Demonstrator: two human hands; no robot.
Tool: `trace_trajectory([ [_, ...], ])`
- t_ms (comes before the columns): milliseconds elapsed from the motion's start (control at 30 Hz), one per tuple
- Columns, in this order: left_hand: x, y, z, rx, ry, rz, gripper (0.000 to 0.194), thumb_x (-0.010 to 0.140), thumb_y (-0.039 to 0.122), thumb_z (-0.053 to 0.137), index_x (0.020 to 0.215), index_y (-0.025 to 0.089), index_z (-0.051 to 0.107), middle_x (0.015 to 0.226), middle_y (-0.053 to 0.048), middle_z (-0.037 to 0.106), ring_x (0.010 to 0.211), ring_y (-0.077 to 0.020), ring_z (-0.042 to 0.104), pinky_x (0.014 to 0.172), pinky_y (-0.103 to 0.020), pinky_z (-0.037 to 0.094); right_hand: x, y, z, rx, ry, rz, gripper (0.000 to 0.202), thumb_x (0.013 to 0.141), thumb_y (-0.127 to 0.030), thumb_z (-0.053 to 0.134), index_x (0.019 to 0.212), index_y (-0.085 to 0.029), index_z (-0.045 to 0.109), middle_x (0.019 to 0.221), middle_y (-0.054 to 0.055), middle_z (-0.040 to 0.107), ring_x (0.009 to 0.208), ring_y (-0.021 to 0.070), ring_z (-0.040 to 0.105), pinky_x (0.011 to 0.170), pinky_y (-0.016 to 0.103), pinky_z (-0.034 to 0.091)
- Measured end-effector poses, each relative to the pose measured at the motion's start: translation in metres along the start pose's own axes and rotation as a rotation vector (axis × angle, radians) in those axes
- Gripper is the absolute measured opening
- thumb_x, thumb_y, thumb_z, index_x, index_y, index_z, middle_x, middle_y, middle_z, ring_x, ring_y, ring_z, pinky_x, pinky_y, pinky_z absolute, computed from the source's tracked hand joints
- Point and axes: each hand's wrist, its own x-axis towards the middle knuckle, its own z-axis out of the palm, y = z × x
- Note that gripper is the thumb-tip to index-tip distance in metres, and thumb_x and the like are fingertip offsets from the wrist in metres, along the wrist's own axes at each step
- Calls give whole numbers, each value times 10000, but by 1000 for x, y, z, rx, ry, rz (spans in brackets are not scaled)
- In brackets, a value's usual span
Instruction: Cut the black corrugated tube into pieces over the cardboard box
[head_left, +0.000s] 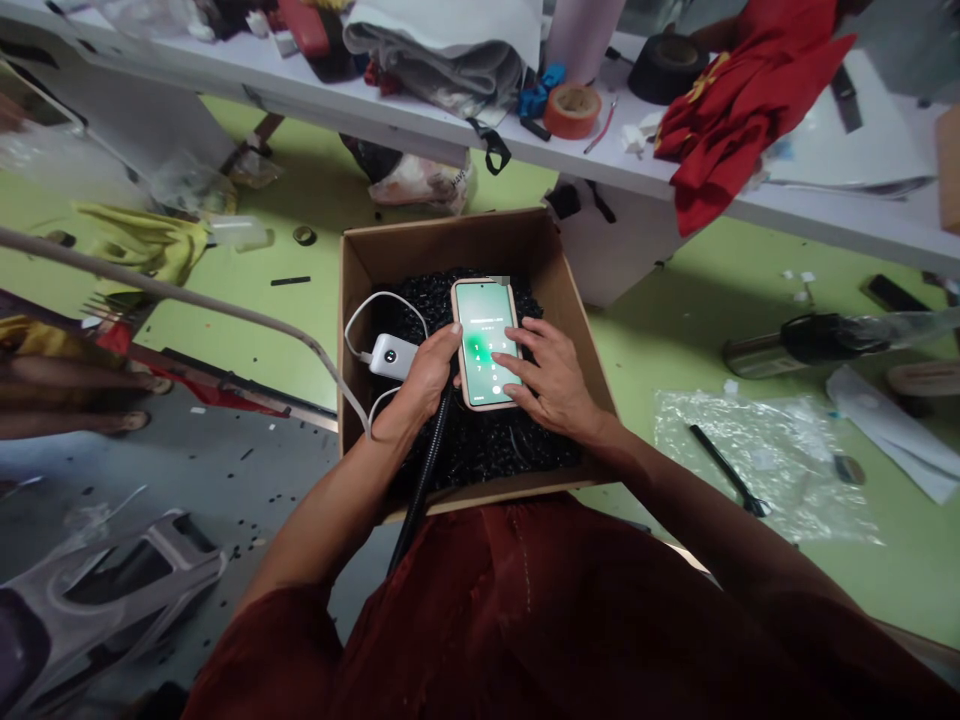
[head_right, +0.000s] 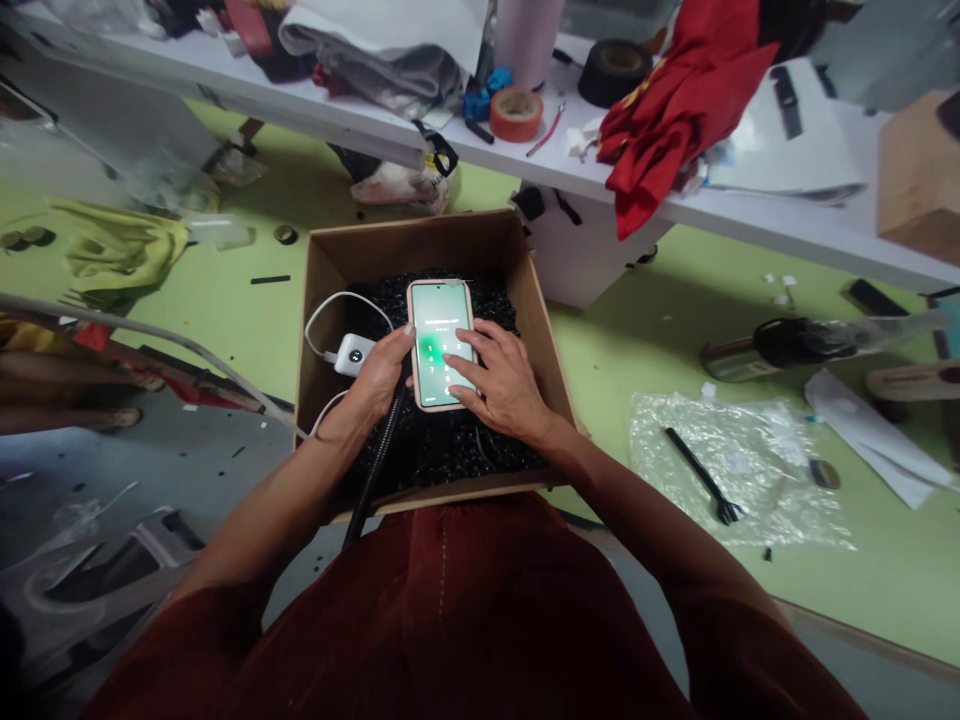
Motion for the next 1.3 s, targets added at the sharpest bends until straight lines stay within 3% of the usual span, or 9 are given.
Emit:
trace_trajectory([
  [233, 1, -4, -1, 15, -11, 20, 360, 805, 502, 611, 767, 143, 608, 561, 20, 483, 424, -55, 395, 359, -193, 261, 4, -3, 10, -44, -88, -48, 439, 908, -548, 422, 1261, -321, 548, 1421, 46, 432, 1372, 282, 274, 1068, 505, 294],
  [367, 1, -4, 0, 11, -12, 13, 352, 794, 493, 625, 774, 143, 598, 576, 21, 491, 435, -57, 402, 354, -193, 261, 4, -3, 6, 15, -61, -10, 443, 910, -547, 412, 1292, -348, 515, 1424, 26, 437, 1365, 278, 296, 1081, 516, 280],
  [567, 0, -3, 1, 4, -8, 19, 365, 782, 499, 633, 777, 137, 590, 582, 22, 500, 432, -53, 402, 340, -190, 253, 4, 2, -4, 103, 114, 132, 437, 939, -536, 340, 1255, -300, 528, 1345, 53, 509, 1330, 254, 358, 1082, 523, 313],
  [767, 0, -4, -1, 29, -18, 26, 363, 793, 496, 626, 802, 133, 613, 585, 7, 535, 433, -50, 398, 357, -194, 260, 4, 10, -4, 234, 187, 324, 396, 951, -510, 331, 1180, -282, 561, 1290, 75, 554, 1260, 241, 450, 1065, 519, 354],
  [1000, 0, -4, -1, 24, -38, 28, 323, 823, 464, 606, 818, 143, 641, 628, -22, 578, 421, -48, 400, 355, -207, 245, 2, 19, 4, 427, 253, 534, 391, 931, -492, 393, 1222, -278, 542, 1255, 84, 583, 1181, 231, 527, 1028, 475, 395],
  [1133, -1, -3, -2, 22, -58, 39, 333, 824, 472, 601, 849, 142, 642, 640, -16, 587, 431, -48, 411, 355, -200, 266, 1, 23, 12, 665, 228, 696, 407, 908, -528, 423, 1197, -270, 549, 1244, 78, 600, 1097, 206, 586, 952, 439, 464],
  [1300, -1, -3, -2, 34, -68, 46, 366, 813, 499, 605, 824, 135, 635, 600, 4, 546, 426, -44, 406, 355, -189, 273, 7, 24, 15, 1016, 56, 861, 387, 894, -536, 446, 1107, -243, 583, 1091, 71, 670, 966, 181, 640, 838, 375, 526],
])
